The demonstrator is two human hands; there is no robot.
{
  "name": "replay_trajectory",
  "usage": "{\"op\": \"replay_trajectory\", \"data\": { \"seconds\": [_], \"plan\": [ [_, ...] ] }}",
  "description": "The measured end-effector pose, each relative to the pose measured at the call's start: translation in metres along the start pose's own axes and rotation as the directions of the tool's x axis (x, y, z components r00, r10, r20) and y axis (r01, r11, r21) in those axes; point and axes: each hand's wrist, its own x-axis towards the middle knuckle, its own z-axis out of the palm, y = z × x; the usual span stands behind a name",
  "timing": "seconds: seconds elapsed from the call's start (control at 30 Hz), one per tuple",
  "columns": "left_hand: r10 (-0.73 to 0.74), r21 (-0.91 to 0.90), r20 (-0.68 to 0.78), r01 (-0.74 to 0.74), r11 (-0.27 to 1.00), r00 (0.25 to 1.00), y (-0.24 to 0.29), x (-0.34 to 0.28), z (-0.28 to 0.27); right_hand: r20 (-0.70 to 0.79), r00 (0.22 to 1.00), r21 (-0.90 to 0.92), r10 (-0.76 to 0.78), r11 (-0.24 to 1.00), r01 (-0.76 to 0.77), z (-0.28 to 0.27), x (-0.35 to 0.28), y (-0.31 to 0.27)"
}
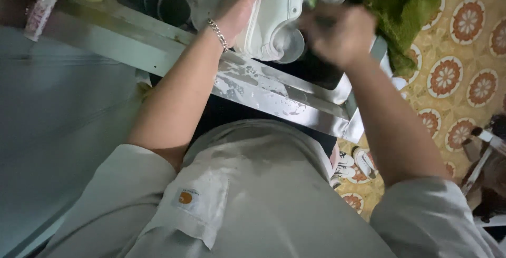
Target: The person scrubs a white sneaker with a brush and cleaning solution over a sink. They rinse the shoe under running water and continue scrubbing the exterior and interior surfaces with the brush.
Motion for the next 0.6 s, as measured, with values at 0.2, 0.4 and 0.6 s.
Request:
{"op": "replay_trajectory", "data": {
  "seconds": [0.2,0.4,0.6],
  "plan": [
    [0.010,0.180,-0.034,-0.004,0.984,0.999,-0.009,0.005,0.002,0.196,0.959,0.181,0.204,0.954,-0.240,0.006,-0.012,-0.068],
    [0.214,-0.131,0.298,-0.182,0.974,0.930,-0.078,0.084,0.004,-0.142,0.973,-0.003,0.184,0.982,-0.186,0.014,0.006,0.004],
    [-0.112,0.073,0.051,0.108,0.991,0.992,0.007,-0.002,0.013,0.021,0.988,-0.122,0.150,0.982,-0.147,0.027,-0.003,0.014]
  ]
}}
